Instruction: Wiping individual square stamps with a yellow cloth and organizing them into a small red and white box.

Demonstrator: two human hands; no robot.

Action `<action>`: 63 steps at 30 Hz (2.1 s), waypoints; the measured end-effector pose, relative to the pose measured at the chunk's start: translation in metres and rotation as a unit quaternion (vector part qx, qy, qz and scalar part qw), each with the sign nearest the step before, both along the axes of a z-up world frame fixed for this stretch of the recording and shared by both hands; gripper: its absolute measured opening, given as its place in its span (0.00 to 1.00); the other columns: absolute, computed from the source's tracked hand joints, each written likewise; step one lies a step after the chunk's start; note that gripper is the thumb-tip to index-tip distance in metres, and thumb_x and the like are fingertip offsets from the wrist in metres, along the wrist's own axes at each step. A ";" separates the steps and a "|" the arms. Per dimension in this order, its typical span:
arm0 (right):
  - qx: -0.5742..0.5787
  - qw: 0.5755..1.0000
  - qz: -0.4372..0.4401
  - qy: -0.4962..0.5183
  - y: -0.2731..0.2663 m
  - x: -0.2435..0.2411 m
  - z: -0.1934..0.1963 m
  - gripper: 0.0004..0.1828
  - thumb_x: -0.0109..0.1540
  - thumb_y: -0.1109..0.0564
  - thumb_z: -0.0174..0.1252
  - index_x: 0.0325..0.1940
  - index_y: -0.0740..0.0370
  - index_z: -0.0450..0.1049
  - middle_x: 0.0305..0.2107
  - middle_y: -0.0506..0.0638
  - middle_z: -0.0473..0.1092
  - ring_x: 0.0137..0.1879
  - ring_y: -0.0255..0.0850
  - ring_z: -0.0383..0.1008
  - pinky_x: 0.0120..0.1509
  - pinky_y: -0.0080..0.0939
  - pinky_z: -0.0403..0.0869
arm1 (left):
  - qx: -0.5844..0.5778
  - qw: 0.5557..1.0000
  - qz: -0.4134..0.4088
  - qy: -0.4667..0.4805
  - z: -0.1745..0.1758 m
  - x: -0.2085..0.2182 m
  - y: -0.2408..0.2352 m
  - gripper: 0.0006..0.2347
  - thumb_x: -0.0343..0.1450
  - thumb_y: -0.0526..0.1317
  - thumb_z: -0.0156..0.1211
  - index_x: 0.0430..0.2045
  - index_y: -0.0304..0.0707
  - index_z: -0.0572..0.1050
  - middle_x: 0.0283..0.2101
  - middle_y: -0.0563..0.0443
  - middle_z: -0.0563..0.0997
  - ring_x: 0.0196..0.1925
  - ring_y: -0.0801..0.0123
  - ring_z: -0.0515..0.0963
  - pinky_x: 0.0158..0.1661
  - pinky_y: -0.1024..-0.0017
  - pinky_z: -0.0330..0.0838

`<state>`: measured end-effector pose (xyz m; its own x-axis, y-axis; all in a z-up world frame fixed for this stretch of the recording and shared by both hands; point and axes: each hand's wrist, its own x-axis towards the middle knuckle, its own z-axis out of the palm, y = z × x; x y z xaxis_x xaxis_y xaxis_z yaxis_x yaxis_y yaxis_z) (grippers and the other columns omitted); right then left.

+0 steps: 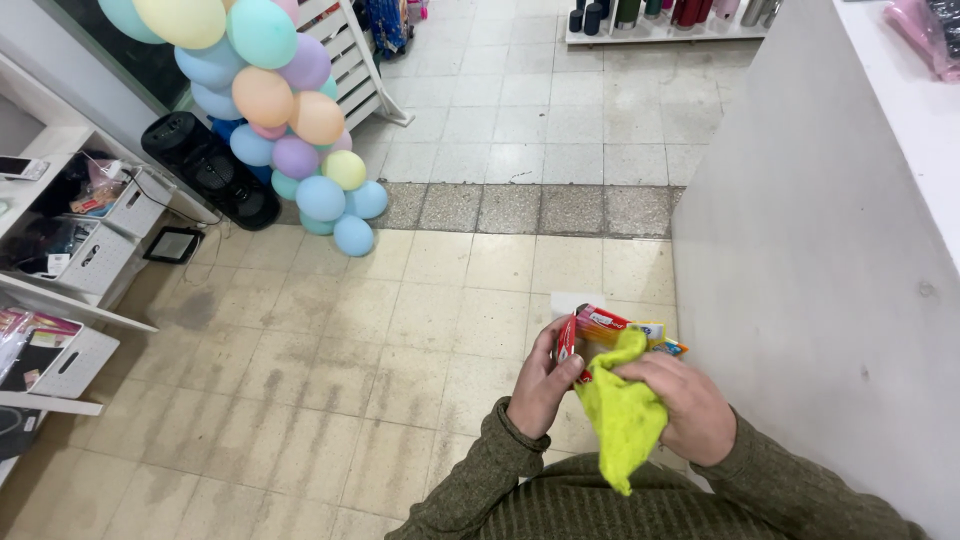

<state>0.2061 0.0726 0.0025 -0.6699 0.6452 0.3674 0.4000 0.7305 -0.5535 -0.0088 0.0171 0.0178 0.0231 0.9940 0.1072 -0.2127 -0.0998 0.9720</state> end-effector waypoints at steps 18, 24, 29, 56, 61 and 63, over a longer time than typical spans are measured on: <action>0.135 0.990 0.033 -0.040 0.008 0.001 -0.028 0.23 0.51 0.55 0.68 0.48 0.54 0.72 0.42 0.43 0.79 0.54 0.38 0.78 0.75 0.53 0.67 | -0.016 0.992 0.122 -0.012 -0.026 -0.023 0.007 0.39 0.65 0.60 0.59 0.62 0.26 0.58 0.57 0.30 0.70 0.57 0.47 0.76 0.55 0.52 0.77; -0.105 0.967 -0.111 0.206 0.011 0.016 0.006 0.29 0.59 0.63 0.56 0.64 0.70 0.62 0.51 0.58 0.71 0.52 0.46 0.76 0.57 0.42 0.78 | 0.040 0.982 0.179 -0.054 -0.029 -0.022 0.005 0.37 0.67 0.59 0.57 0.64 0.29 0.58 0.61 0.32 0.68 0.62 0.47 0.72 0.59 0.53 0.70; -0.313 0.915 -0.072 0.243 0.009 0.013 -0.016 0.21 0.63 0.59 0.44 0.60 0.66 0.64 0.41 0.53 0.69 0.42 0.41 0.72 0.48 0.42 0.76 | 0.112 0.975 0.193 0.008 -0.013 -0.002 0.000 0.44 0.66 0.69 0.55 0.65 0.30 0.53 0.64 0.31 0.64 0.67 0.41 0.65 0.63 0.45 0.64; -0.163 0.803 -0.450 0.355 -0.039 0.229 0.037 0.27 0.63 0.61 0.41 0.68 0.62 0.63 0.67 0.54 0.64 0.70 0.49 0.64 0.73 0.52 0.64 | 0.188 0.947 -0.229 0.123 0.024 0.249 0.079 0.38 0.69 0.51 0.47 0.68 0.19 0.42 0.72 0.19 0.47 0.76 0.34 0.49 0.70 0.40 0.48; -0.300 0.587 -0.547 0.515 -0.067 0.270 0.022 0.28 0.67 0.48 0.40 0.63 0.71 0.65 0.54 0.63 0.64 0.57 0.53 0.65 0.62 0.55 0.64 | 0.158 0.950 -0.262 0.066 0.005 0.315 0.083 0.29 0.75 0.43 0.40 0.70 0.25 0.43 0.76 0.31 0.45 0.70 0.46 0.64 0.65 0.52 0.66; -0.186 0.690 -0.460 0.528 -0.080 0.277 0.036 0.28 0.66 0.55 0.43 0.71 0.63 0.61 0.70 0.54 0.63 0.74 0.44 0.62 0.77 0.47 0.61 | 0.187 0.945 -0.253 0.094 -0.007 0.341 0.088 0.27 0.76 0.42 0.36 0.68 0.20 0.49 0.74 0.26 0.53 0.76 0.43 0.53 0.72 0.52 0.47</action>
